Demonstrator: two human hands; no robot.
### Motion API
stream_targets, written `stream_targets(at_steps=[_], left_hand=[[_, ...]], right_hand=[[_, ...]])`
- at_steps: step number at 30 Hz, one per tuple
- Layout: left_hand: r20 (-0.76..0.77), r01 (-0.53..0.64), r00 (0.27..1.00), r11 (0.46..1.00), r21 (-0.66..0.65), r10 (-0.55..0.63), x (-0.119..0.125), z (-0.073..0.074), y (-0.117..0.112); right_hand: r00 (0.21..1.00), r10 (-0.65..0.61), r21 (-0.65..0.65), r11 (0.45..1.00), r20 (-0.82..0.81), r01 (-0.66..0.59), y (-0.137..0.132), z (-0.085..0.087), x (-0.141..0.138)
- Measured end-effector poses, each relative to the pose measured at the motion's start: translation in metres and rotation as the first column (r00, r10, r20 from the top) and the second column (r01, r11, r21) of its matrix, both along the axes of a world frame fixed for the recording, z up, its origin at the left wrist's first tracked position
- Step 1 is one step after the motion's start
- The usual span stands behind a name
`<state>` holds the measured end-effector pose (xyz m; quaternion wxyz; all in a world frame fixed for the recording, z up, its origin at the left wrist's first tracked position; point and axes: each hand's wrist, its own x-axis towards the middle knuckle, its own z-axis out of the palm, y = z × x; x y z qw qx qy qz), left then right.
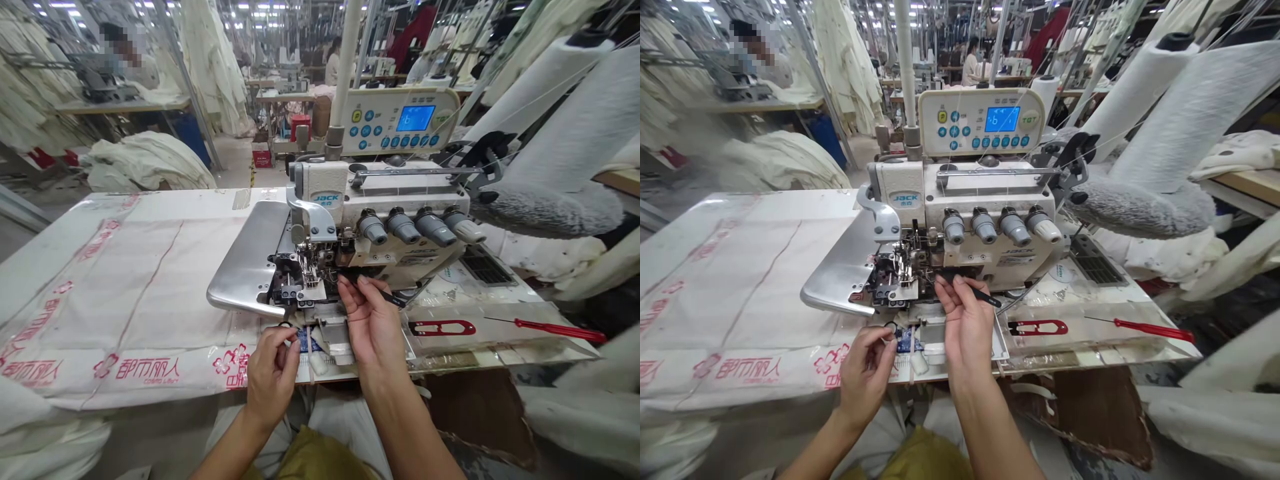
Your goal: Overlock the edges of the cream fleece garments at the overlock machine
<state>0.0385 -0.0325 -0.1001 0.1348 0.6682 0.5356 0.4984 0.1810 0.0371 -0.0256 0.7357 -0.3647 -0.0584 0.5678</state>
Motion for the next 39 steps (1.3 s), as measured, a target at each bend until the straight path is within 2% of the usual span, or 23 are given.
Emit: stream_targets(at_steps=[19, 31, 39], left_hand=[[-0.001, -0.012, 1.0, 1.0, 0.003, 0.012, 0.0017, 0.0017, -0.0007], [-0.029, 0.016, 0.999, 1.0, 0.019, -0.015, 0.0004, 0.0041, 0.0009], [-0.032, 0.025, 0.999, 0.999, 0.031, -0.024, -0.0005, 0.0024, 0.0007]], right_hand=[[0.999, 0.003, 0.018, 1.0, 0.043, -0.004, 0.0011, -0.0015, -0.0018], [0.989, -0.098, 0.064, 0.994, 0.114, 0.091, -0.0021, -0.0009, -0.0046], [0.992, -0.07, 0.054, 0.996, 0.103, 0.065, -0.0013, -0.0006, -0.008]])
